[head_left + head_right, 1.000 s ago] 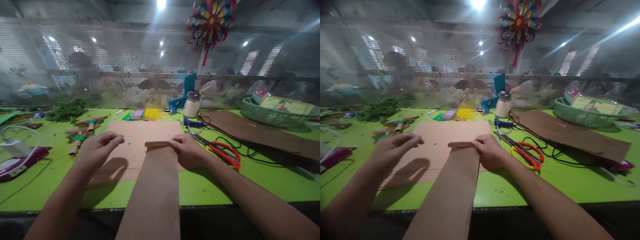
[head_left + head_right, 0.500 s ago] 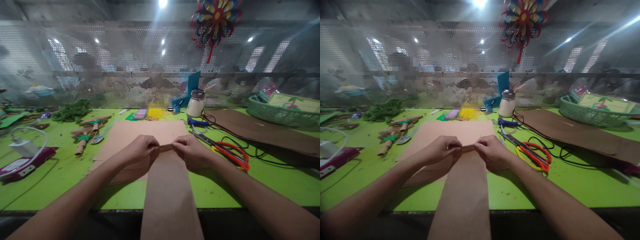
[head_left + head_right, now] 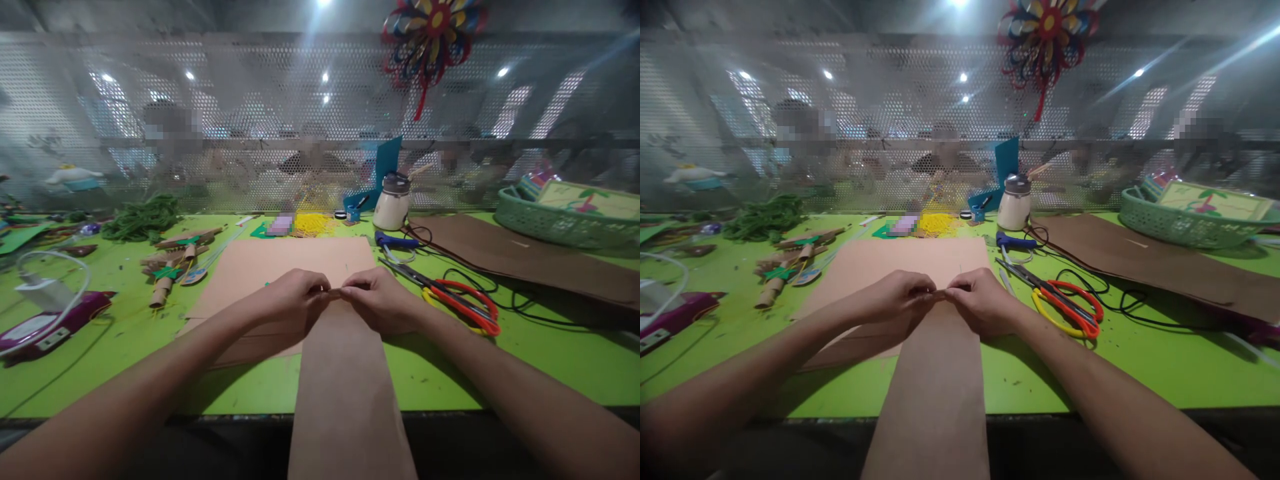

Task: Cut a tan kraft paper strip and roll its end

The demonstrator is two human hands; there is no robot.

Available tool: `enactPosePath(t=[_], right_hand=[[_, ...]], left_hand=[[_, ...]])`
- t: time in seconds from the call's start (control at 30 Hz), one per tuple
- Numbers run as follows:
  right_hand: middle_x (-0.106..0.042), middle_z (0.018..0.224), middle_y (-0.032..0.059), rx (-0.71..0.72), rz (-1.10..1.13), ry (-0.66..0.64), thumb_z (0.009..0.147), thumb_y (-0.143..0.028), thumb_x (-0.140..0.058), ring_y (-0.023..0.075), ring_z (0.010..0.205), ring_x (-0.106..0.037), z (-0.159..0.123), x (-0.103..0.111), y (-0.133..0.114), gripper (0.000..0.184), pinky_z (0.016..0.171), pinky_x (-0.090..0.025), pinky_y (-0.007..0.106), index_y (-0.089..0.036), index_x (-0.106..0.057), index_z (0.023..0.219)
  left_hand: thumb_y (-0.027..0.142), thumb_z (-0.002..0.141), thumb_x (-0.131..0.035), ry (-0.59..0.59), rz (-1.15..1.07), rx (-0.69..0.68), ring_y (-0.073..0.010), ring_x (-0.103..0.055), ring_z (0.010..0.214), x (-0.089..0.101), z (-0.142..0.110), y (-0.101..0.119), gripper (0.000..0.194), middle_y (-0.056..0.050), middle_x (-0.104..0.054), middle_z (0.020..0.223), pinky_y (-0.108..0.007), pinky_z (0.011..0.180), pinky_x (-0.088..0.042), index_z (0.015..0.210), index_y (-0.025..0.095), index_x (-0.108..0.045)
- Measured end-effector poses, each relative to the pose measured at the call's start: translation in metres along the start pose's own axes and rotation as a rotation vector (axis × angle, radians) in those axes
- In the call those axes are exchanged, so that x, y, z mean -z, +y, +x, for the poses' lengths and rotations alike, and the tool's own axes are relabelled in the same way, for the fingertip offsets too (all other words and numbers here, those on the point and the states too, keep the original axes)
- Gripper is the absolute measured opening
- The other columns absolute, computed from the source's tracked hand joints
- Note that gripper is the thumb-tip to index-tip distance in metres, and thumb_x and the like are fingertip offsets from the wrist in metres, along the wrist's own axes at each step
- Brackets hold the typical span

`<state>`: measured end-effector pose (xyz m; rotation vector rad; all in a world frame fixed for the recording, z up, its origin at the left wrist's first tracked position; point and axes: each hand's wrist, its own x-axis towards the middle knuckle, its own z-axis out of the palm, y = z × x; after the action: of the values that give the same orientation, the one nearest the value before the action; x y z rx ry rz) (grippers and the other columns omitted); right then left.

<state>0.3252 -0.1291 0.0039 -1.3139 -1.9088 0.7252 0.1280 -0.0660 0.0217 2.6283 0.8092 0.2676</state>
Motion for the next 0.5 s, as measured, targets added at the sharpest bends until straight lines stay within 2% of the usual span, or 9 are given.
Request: enactPosePath(t=[0.13, 0.23, 0.33, 0.5], right_hand=[[-0.06, 0.066, 0.0021, -0.033, 0.024, -0.053, 0.08, -0.029, -0.05, 0.0106, 0.059, -0.047, -0.001, 0.002, -0.002, 0.026, 0.052, -0.035, 0.021, -0.01, -0.068, 0.078], [-0.061, 0.067, 0.0025, 0.019, -0.021, -0.085, 0.081, -0.03, -0.049, 0.0111, 0.061, -0.048, -0.001, 0.004, -0.002, 0.028, 0.055, -0.035, 0.021, -0.011, -0.069, 0.079], [-0.06, 0.066, 0.0018, 0.082, -0.082, -0.09, 0.083, -0.032, -0.048, 0.0115, 0.062, -0.047, -0.001, 0.003, 0.0, 0.031, 0.057, -0.035, 0.022, -0.011, -0.068, 0.075], [-0.054, 0.063, 0.0002, 0.075, -0.083, -0.062, 0.084, -0.03, -0.045, 0.0103, 0.059, -0.042, -0.001, 0.001, 0.004, 0.032, 0.053, -0.031, 0.022, -0.01, -0.068, 0.074]], left_hand=[[0.028, 0.082, -0.044, -0.02, -0.014, -0.014, -0.0133, -0.053, 0.066, -0.001, 0.003, -0.002, 0.023, -0.002, -0.064, 0.075, -0.022, 0.059, -0.035, 0.083, 0.017, -0.064], [0.03, 0.083, -0.043, -0.013, -0.083, 0.032, -0.014, -0.053, 0.068, -0.006, 0.0, 0.001, 0.024, -0.001, -0.064, 0.076, -0.022, 0.059, -0.036, 0.083, 0.018, -0.063], [0.03, 0.085, -0.041, 0.015, -0.183, 0.064, -0.0148, -0.055, 0.073, -0.01, -0.004, 0.006, 0.026, -0.002, -0.065, 0.084, -0.022, 0.062, -0.037, 0.088, 0.018, -0.063], [0.032, 0.085, -0.043, 0.036, -0.256, 0.098, -0.0164, -0.056, 0.082, -0.011, -0.007, 0.011, 0.028, -0.004, -0.064, 0.095, -0.023, 0.069, -0.04, 0.098, 0.017, -0.062]])
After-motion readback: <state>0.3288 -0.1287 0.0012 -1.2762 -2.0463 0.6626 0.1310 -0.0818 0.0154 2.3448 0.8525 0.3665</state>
